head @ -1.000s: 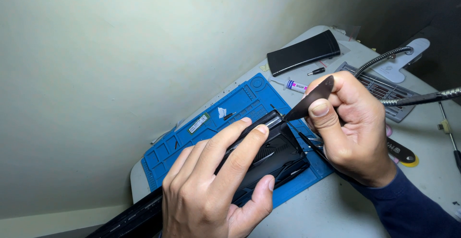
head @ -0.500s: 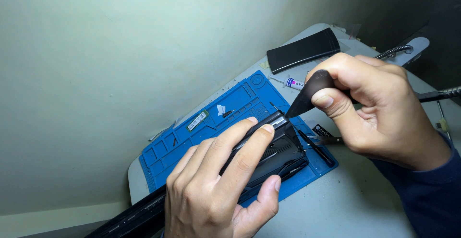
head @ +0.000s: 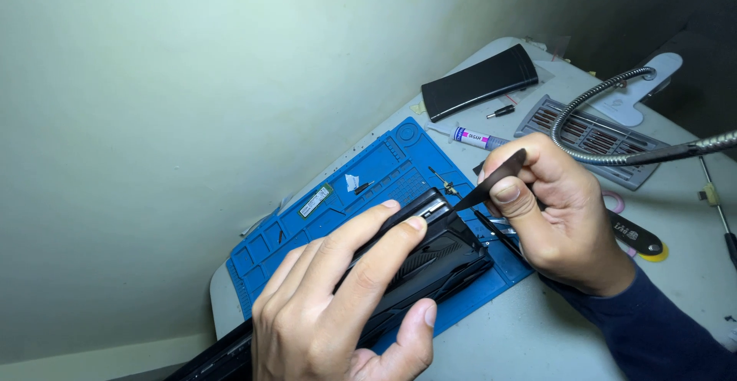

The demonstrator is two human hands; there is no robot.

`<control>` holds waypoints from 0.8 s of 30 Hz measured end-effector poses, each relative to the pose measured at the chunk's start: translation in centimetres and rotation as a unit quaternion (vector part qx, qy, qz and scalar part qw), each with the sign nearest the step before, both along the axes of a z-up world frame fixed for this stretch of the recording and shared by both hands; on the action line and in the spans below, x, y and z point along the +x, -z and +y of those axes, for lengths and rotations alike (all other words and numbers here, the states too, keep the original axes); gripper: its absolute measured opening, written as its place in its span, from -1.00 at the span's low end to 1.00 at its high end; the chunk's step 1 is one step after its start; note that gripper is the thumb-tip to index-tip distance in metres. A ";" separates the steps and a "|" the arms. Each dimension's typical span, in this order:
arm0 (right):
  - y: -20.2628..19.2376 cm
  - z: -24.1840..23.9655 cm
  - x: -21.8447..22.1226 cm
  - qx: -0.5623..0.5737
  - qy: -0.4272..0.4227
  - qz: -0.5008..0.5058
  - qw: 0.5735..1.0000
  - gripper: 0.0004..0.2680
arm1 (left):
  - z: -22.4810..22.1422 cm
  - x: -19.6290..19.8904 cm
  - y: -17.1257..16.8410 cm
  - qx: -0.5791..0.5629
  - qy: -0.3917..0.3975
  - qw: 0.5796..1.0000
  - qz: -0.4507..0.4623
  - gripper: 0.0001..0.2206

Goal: Removing screws and prying open the back cover of a laptop for repair.

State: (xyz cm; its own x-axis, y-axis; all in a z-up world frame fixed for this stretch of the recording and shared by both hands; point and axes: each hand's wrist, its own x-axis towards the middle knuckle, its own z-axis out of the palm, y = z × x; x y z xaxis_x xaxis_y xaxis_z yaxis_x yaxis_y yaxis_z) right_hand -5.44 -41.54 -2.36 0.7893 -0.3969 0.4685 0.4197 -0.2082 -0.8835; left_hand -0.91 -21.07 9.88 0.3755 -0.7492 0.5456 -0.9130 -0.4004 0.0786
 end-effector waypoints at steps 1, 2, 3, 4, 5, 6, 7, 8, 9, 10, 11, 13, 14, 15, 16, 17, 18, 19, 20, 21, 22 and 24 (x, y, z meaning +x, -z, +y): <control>0.5 0.0 -0.2 -0.029 0.022 -0.010 0.999 -0.85 | 0.0 0.1 0.0 0.003 -0.004 1.000 0.004 -0.65; 0.7 0.0 -0.3 -0.027 0.024 -0.009 0.999 -0.85 | -0.1 0.1 0.0 0.005 -0.002 1.000 0.005 -0.65; 0.9 0.0 -0.3 -0.039 0.029 0.001 0.999 -0.84 | -0.2 0.2 0.0 0.004 -0.005 1.000 0.006 -0.66; 1.0 0.0 -0.3 -0.051 0.033 0.009 0.998 -0.82 | -0.2 0.2 0.0 0.001 -0.009 1.000 0.007 -0.66; 1.0 -0.1 -0.2 -0.049 0.035 0.009 0.998 -0.82 | -0.3 0.3 -0.1 0.003 -0.008 1.000 0.007 -0.66; 1.1 -0.1 -0.2 -0.041 0.028 0.015 0.999 -0.82 | -0.3 0.3 -0.1 0.009 -0.008 1.000 0.013 -0.65; 1.1 0.0 -0.1 -0.033 0.021 0.020 0.999 -0.81 | -0.3 0.4 -0.2 0.016 -0.009 1.000 0.020 -0.64; 0.9 -0.1 0.1 -0.031 0.021 0.021 0.999 -0.81 | -0.2 0.4 -0.2 0.018 -0.009 1.000 0.020 -0.64; 0.7 -0.2 0.3 0.010 -0.024 0.034 0.999 -0.79 | -0.2 0.4 -0.3 0.026 -0.009 0.999 0.040 -0.62; 0.5 -0.4 0.4 0.048 -0.067 0.046 0.996 -0.77 | -0.2 0.5 -0.4 0.033 -0.006 0.998 0.058 -0.60; 0.5 -0.5 0.7 0.049 -0.066 0.045 0.996 -0.77 | -0.2 0.6 -0.4 0.033 -0.005 0.998 0.058 -0.60; 0.7 -0.4 1.2 0.202 -0.215 0.084 0.952 -0.80 | 0.0 0.6 -0.5 0.045 -0.008 0.995 0.085 -0.60; 0.8 -0.4 1.1 0.203 -0.215 0.083 0.952 -0.80 | -0.1 0.5 -0.6 0.045 -0.008 0.995 0.085 -0.60; 0.8 -0.3 1.0 0.212 -0.215 0.081 0.950 -0.80 | -0.1 0.5 -0.6 0.048 -0.013 0.994 0.097 -0.59; 0.8 -0.1 1.0 0.220 -0.216 0.079 0.948 -0.80 | 0.0 0.4 -0.7 0.050 -0.020 0.993 0.108 -0.58; 0.6 0.1 0.8 0.219 -0.217 0.078 0.948 -0.80 | 0.0 0.5 -1.0 0.049 -0.021 0.993 0.107 -0.58; 0.4 0.3 0.5 0.220 -0.175 0.061 0.958 -0.80 | 0.0 0.5 -1.2 0.050 -0.018 0.990 0.134 -0.59; 0.3 0.6 0.3 0.221 -0.133 0.044 0.965 -0.76 | 0.0 0.5 -1.4 0.052 -0.015 0.986 0.160 -0.59; 0.1 0.7 0.1 0.218 -0.135 0.046 0.965 -0.76 | 0.0 0.6 -1.5 0.049 -0.018 0.986 0.162 -0.59; 0.0 0.9 0.0 0.170 -0.123 0.033 0.977 -0.61 | 0.1 0.8 -1.5 0.057 -0.012 0.982 0.179 -0.58; -0.2 1.2 -0.2 0.121 -0.112 0.020 0.986 -0.45 | 0.3 0.9 -1.6 0.064 -0.008 0.978 0.197 -0.57; -1.1 1.7 0.2 0.091 -0.137 -0.007 0.986 -0.43 | 0.5 0.9 -1.9 0.058 -0.007 0.974 0.218 -0.59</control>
State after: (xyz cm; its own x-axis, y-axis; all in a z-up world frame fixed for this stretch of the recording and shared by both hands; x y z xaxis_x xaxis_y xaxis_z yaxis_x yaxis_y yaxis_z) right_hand -5.22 -39.82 -1.28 0.8725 -0.2482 0.4208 0.4508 0.0771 -0.8893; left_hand -0.01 -20.61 11.79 0.5638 -0.7891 0.2440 -0.7972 -0.4426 0.4106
